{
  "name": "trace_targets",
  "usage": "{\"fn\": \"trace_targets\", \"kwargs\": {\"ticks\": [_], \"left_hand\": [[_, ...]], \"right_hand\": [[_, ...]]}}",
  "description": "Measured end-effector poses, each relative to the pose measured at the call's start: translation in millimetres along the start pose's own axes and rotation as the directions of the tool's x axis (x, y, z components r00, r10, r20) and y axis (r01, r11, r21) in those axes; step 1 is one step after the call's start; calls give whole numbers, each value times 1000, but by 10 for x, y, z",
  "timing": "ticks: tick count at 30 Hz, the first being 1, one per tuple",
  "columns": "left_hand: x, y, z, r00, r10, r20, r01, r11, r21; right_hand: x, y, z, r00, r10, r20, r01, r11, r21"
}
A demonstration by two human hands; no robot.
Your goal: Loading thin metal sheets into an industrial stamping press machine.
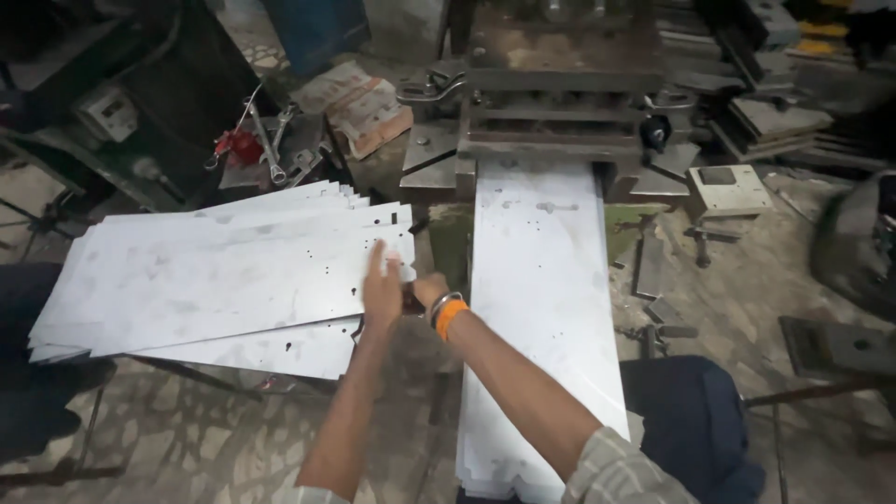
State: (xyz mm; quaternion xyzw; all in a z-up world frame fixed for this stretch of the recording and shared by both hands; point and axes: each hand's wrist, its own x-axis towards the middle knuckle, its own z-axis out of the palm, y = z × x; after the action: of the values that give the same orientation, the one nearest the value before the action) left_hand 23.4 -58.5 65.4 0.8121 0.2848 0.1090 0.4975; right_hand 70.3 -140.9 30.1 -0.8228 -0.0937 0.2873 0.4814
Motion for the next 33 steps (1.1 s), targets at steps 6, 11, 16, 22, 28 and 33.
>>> {"fn": "trace_targets", "kwargs": {"ticks": [6,11,16,22,28,33], "left_hand": [[831,-2242,445,653,-711,-262,-140,227,-964],[-182,-339,-448,835,-550,-18,-95,-112,-989],[-581,-296,-532,851,-423,-311,-263,168,-950],[-1620,-333,-1009,967,-230,-113,43,579,-814],[-1241,-2002,-593,677,734,49,-721,675,-157],[-1910,-542,-93,881,219,419,164,689,-706]], "right_hand": [[-188,-343,-248,944,146,-295,-18,919,394],[-740,-217,-673,991,48,-127,69,623,779],[-1206,210,-1441,990,-131,49,48,646,762],[-1850,403,-1921,993,7,119,-84,744,663],[-2369,867,-1862,970,-167,177,9,752,659],[-2777,942,-2035,960,117,-254,53,816,576]]}}
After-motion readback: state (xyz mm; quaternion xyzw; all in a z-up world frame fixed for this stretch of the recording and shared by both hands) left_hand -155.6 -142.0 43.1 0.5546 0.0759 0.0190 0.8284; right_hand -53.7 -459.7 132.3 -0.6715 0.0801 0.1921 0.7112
